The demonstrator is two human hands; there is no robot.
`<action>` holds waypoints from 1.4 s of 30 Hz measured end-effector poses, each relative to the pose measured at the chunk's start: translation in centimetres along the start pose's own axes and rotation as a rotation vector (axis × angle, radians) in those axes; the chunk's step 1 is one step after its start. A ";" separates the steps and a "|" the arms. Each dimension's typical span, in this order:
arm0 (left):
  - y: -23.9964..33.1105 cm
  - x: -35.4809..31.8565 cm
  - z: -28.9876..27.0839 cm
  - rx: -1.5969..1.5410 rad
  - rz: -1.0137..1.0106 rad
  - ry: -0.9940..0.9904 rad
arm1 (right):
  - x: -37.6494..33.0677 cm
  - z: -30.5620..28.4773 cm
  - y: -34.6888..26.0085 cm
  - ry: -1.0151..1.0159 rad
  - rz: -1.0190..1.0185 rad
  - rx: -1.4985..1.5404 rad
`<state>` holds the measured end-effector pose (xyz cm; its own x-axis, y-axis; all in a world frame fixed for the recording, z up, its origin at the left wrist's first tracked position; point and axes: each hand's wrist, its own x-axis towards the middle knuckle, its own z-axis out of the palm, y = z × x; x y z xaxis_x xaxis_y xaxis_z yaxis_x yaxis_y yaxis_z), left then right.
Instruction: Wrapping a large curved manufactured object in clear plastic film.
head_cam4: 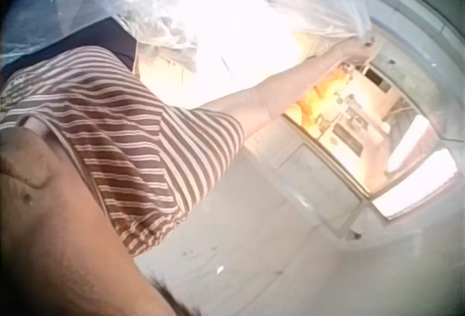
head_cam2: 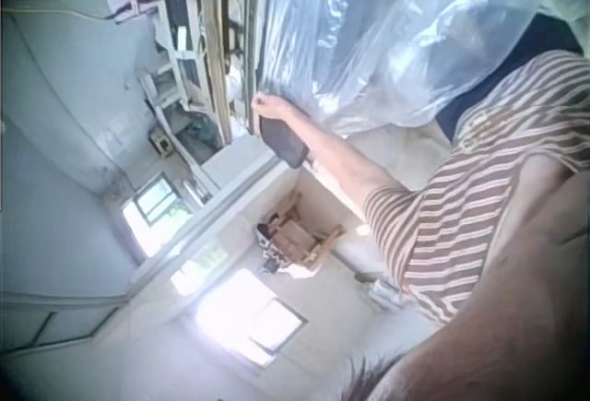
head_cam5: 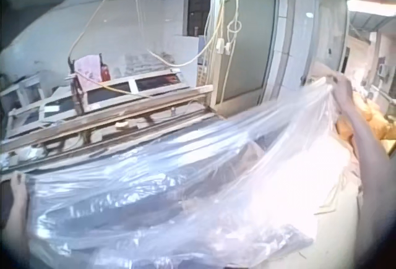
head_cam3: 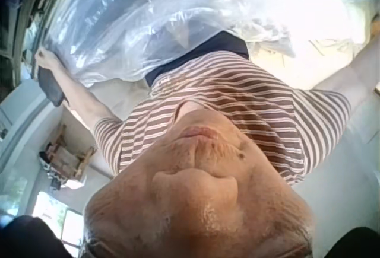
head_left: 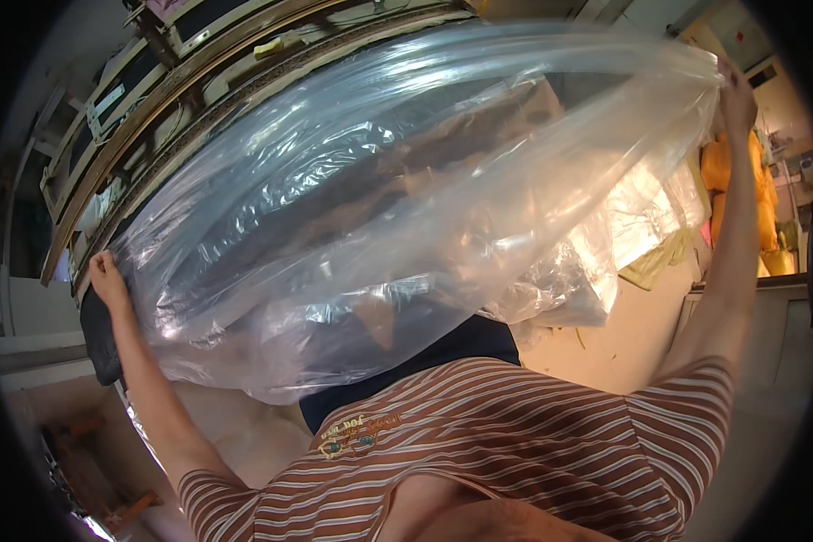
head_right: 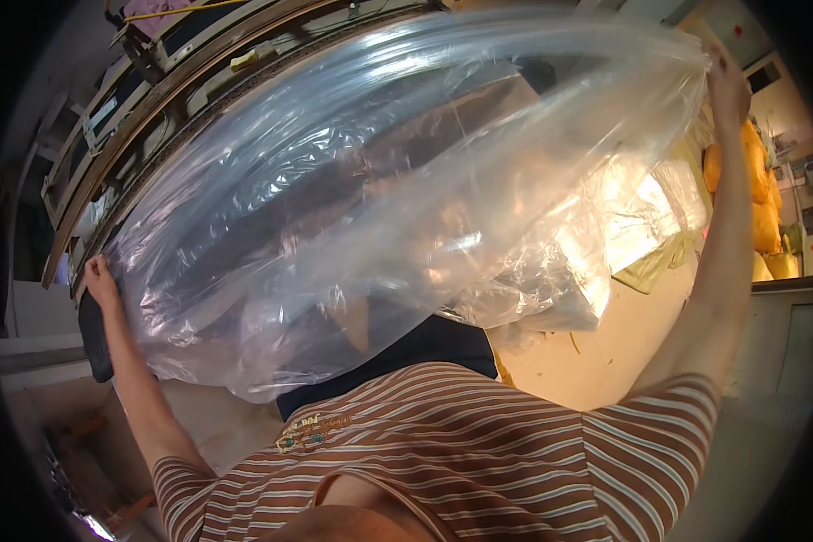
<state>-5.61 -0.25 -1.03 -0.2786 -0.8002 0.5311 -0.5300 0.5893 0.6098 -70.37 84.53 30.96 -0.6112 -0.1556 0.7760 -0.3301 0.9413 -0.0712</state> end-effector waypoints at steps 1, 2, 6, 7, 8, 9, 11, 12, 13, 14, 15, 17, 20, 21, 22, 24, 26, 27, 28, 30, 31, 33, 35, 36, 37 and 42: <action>0.9 0.2 -0.7 0.014 0.009 0.000 | 2.7 1.7 -0.9 -0.017 -0.116 -0.338; 1.3 0.1 -1.5 0.162 -0.026 0.166 | 3.8 3.1 -3.0 -0.036 -0.241 -0.676; -1.4 -2.0 -11.0 0.467 -0.225 0.408 | -5.8 5.5 -25.3 0.394 -0.419 0.633; -1.1 -3.3 -10.1 0.479 -0.202 0.427 | -9.8 5.5 -26.7 0.254 -0.519 0.696; -1.8 -3.7 -11.4 0.471 -0.198 0.342 | -11.6 9.0 -25.3 0.025 -0.558 0.555; -3.7 -4.2 -14.7 0.626 -0.100 0.364 | -13.1 13.5 -24.5 -0.209 -0.583 0.444; -5.3 -5.8 -18.1 0.735 -0.114 0.310 | -13.5 19.3 -21.1 -0.452 -0.285 0.520; -6.2 -6.4 -20.4 0.830 -0.173 0.315 | -13.7 21.8 -20.8 -0.685 0.000 0.611; -6.2 -7.1 -21.1 0.845 -0.232 0.284 | -14.0 23.4 -21.0 -0.691 0.003 0.604; -6.3 -8.0 -21.3 0.853 -0.300 0.247 | -14.1 24.4 -21.1 -0.708 -0.051 0.578; -5.6 -8.0 -20.2 0.844 -0.302 0.226 | -14.2 25.0 -20.8 -0.725 -0.099 0.548; -2.9 -7.5 -18.7 0.852 -0.418 0.292 | -14.2 26.4 -21.0 -0.733 -0.068 0.427; -3.8 -7.0 -19.8 0.865 -0.423 0.265 | -12.3 27.7 -22.5 -0.746 0.090 0.105; -3.5 -7.1 -19.6 0.874 -0.390 0.249 | -12.2 26.2 -24.1 -0.611 -0.022 -0.072; -3.8 -7.1 -19.9 0.881 -0.395 0.248 | -12.2 25.4 -25.2 -0.617 -0.028 -0.069; -4.5 -6.7 -19.8 0.836 -0.420 0.291 | -12.3 24.1 -27.0 -0.240 -0.498 0.455; -4.1 -6.8 -18.9 0.822 -0.411 0.296 | -14.7 21.0 -30.5 -0.517 -0.565 0.785; -6.7 -7.0 -22.0 0.810 -0.365 0.367 | -16.2 20.5 -32.7 -0.513 -0.565 0.830; -7.9 -7.0 -24.5 0.791 -0.314 0.423 | -17.9 20.1 -34.3 -0.488 -0.695 0.741; -6.8 -6.7 -25.3 0.708 -0.358 0.492 | -19.3 19.1 -34.3 -0.463 -0.812 0.624; -5.8 -6.8 -27.1 0.540 -0.446 0.475 | -19.0 18.4 -33.7 -0.539 -0.831 0.626; -3.0 -7.4 -28.5 0.343 -0.451 0.507 | -18.9 18.1 -32.9 -0.610 -0.848 0.626; -2.0 -9.3 -33.3 0.304 -0.402 0.510 | -19.0 19.4 -33.7 -0.445 -0.905 0.608; -1.4 -10.1 -35.9 0.254 -0.358 0.500 | -18.9 19.9 -34.6 -0.436 -0.904 0.636; 0.0 -10.7 -35.3 0.246 -0.353 0.500 | -18.4 20.2 -34.6 -0.475 -0.881 0.693; 5.1 -18.0 -39.0 -0.055 -0.609 0.222 | -15.1 23.2 -35.2 -0.706 -0.678 0.782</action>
<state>27.92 21.52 15.49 0.2341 -0.9543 0.1858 -0.4974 0.0466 0.8662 -66.24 46.83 7.16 -0.3235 -0.8925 0.3144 -0.9188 0.2169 -0.3296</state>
